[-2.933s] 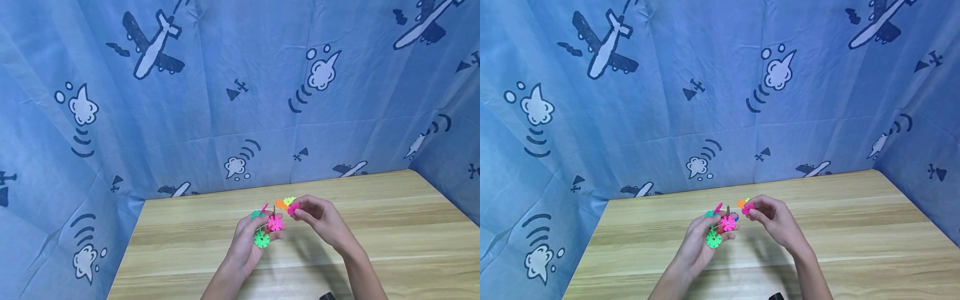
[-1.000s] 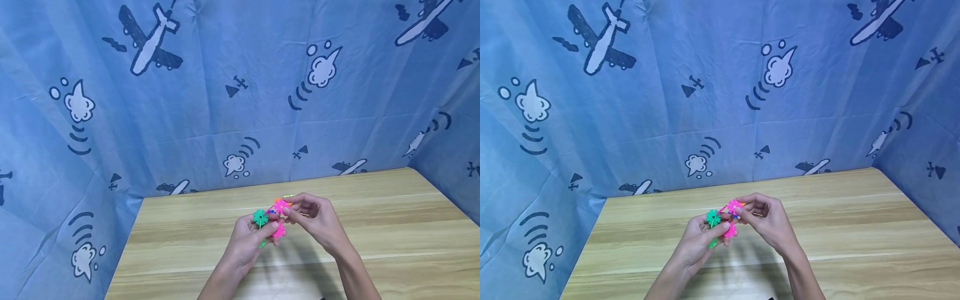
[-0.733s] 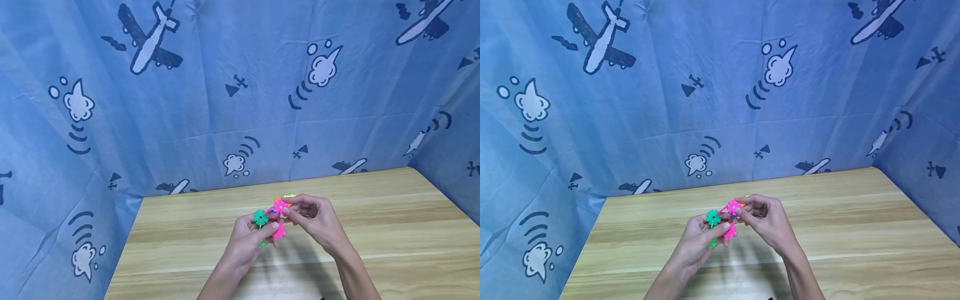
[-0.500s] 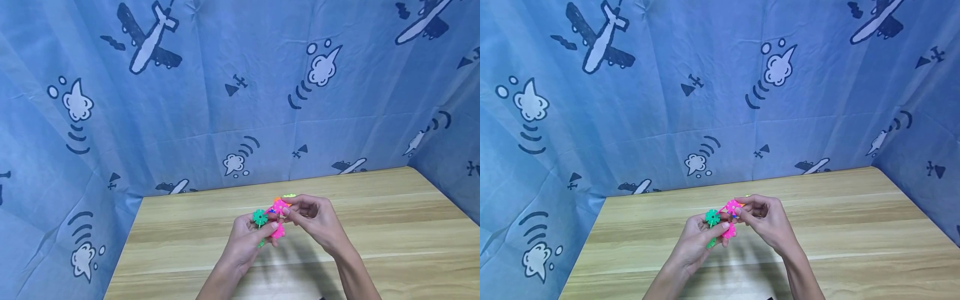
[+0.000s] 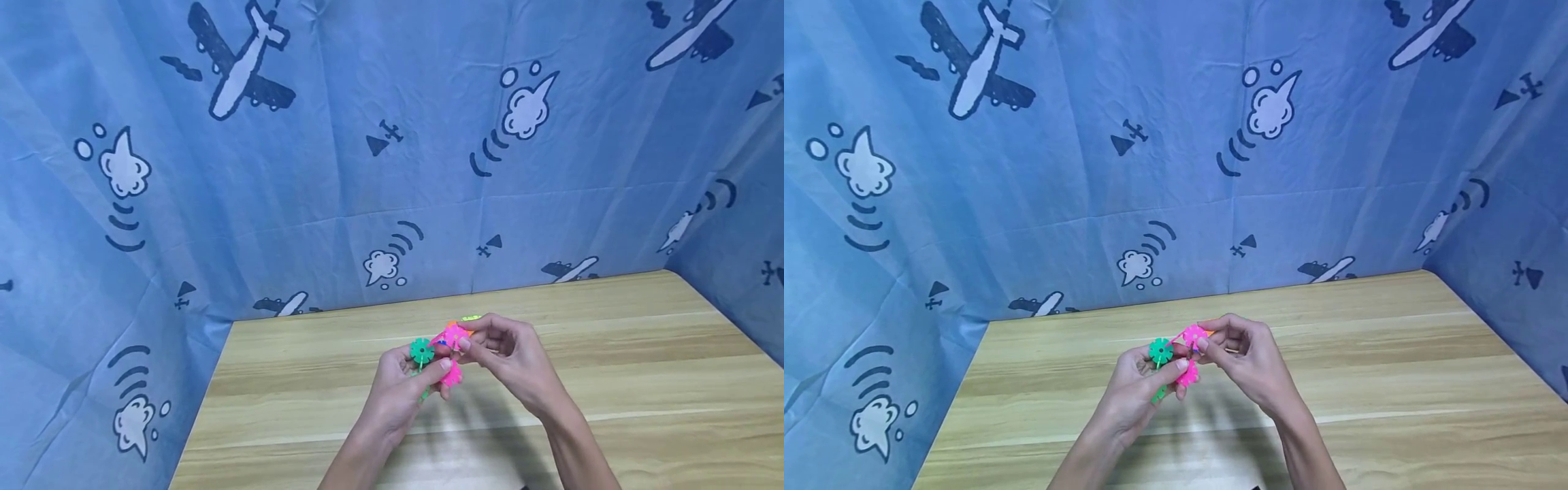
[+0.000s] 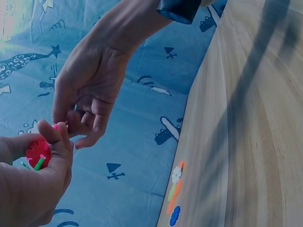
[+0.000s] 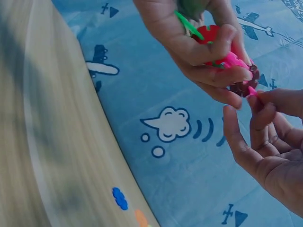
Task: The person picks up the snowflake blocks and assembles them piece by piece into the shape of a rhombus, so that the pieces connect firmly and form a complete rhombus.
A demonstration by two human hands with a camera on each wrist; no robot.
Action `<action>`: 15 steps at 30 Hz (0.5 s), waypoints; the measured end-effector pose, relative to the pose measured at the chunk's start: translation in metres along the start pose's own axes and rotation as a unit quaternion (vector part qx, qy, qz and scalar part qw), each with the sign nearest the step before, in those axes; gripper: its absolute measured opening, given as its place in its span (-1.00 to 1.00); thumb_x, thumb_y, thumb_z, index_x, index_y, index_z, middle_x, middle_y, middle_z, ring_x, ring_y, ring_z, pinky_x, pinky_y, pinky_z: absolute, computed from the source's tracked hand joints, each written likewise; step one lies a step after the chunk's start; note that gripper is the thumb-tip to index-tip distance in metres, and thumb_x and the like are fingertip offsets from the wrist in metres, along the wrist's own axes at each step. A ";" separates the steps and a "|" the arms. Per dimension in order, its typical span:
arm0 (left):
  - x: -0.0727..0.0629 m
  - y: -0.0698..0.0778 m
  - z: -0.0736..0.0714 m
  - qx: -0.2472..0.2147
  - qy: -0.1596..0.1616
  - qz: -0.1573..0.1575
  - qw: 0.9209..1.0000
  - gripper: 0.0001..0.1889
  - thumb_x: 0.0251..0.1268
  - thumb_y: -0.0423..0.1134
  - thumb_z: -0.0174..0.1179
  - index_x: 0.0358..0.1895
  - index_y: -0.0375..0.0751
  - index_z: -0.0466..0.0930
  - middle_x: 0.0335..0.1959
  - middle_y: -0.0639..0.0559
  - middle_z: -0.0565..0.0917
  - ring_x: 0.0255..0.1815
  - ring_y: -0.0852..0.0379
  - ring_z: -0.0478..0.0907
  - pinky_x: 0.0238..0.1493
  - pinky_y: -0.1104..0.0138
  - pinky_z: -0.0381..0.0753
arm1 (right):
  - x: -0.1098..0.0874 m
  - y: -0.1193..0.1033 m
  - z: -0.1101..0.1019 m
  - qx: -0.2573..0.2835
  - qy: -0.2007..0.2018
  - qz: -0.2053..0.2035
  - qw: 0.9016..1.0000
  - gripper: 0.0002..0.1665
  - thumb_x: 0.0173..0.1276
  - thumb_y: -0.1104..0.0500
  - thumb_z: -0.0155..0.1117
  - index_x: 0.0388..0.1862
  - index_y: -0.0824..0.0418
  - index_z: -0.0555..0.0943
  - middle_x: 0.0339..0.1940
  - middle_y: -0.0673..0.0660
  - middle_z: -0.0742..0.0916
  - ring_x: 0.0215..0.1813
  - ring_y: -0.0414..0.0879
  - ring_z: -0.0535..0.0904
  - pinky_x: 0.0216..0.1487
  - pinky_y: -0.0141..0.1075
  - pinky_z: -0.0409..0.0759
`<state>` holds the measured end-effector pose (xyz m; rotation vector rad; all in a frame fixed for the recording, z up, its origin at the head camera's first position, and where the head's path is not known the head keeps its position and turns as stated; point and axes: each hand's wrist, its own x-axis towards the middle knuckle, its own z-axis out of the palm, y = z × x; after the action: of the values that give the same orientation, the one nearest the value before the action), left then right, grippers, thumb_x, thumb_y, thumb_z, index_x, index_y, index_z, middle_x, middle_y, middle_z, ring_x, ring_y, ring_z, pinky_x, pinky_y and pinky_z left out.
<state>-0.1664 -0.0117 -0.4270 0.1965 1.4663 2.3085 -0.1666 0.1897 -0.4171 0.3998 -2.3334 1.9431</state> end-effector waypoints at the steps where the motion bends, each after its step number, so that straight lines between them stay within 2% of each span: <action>1: 0.000 0.000 0.000 -0.004 0.002 0.000 1.000 -0.79 0.40 -0.50 0.33 0.03 -0.54 0.63 -0.14 -0.02 0.75 -0.27 0.11 0.78 -0.34 0.43 0.68 | 0.000 0.000 0.001 0.011 -0.004 0.004 1.000 -0.67 0.52 0.34 0.38 0.16 0.49 0.63 -0.18 0.15 0.83 -0.19 -0.02 0.87 -0.06 -0.18 0.86; 5: 0.003 -0.001 0.000 -0.024 -0.001 -0.006 1.000 -0.84 0.44 -0.48 0.31 -0.02 -0.46 0.62 -0.16 0.00 0.75 -0.23 0.14 0.75 -0.24 0.40 0.73 | 0.001 0.002 0.002 0.045 -0.031 0.022 0.998 -0.55 0.55 0.30 0.36 0.31 0.41 0.50 -0.01 0.14 0.82 -0.11 -0.09 0.83 0.02 -0.19 0.84; 9: 0.004 -0.001 0.001 -0.041 -0.008 -0.012 0.999 -0.87 0.47 -0.46 0.29 -0.03 -0.45 0.61 -0.16 -0.01 0.73 -0.20 0.16 0.72 -0.20 0.39 0.76 | 0.001 0.006 -0.002 0.057 -0.058 0.027 0.996 -0.38 0.52 0.32 0.38 0.47 0.32 0.41 0.04 0.04 0.84 -0.01 -0.15 0.83 0.06 -0.25 0.82; 13: 0.004 -0.001 0.001 -0.044 -0.020 -0.017 0.999 -0.81 0.47 -0.47 0.26 0.04 -0.53 0.60 -0.15 -0.02 0.73 -0.22 0.16 0.67 -0.22 0.42 0.75 | 0.001 0.009 -0.003 0.039 -0.064 0.015 0.997 -0.40 0.50 0.34 0.39 0.46 0.38 0.47 0.03 -0.05 0.84 0.03 -0.19 0.82 0.08 -0.35 0.78; 15: 0.003 -0.001 0.001 -0.039 -0.026 -0.017 0.999 -0.79 0.48 -0.48 0.25 0.06 -0.55 0.59 -0.15 -0.01 0.73 -0.23 0.17 0.66 -0.21 0.42 0.74 | 0.001 0.009 -0.002 0.026 -0.060 0.011 0.998 -0.46 0.48 0.35 0.40 0.38 0.41 0.54 -0.02 -0.08 0.84 -0.03 -0.21 0.82 0.03 -0.37 0.77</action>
<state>-0.1687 -0.0088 -0.4276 0.2051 1.3417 2.3105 -0.1704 0.1927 -0.4255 0.5102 -2.3726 2.0467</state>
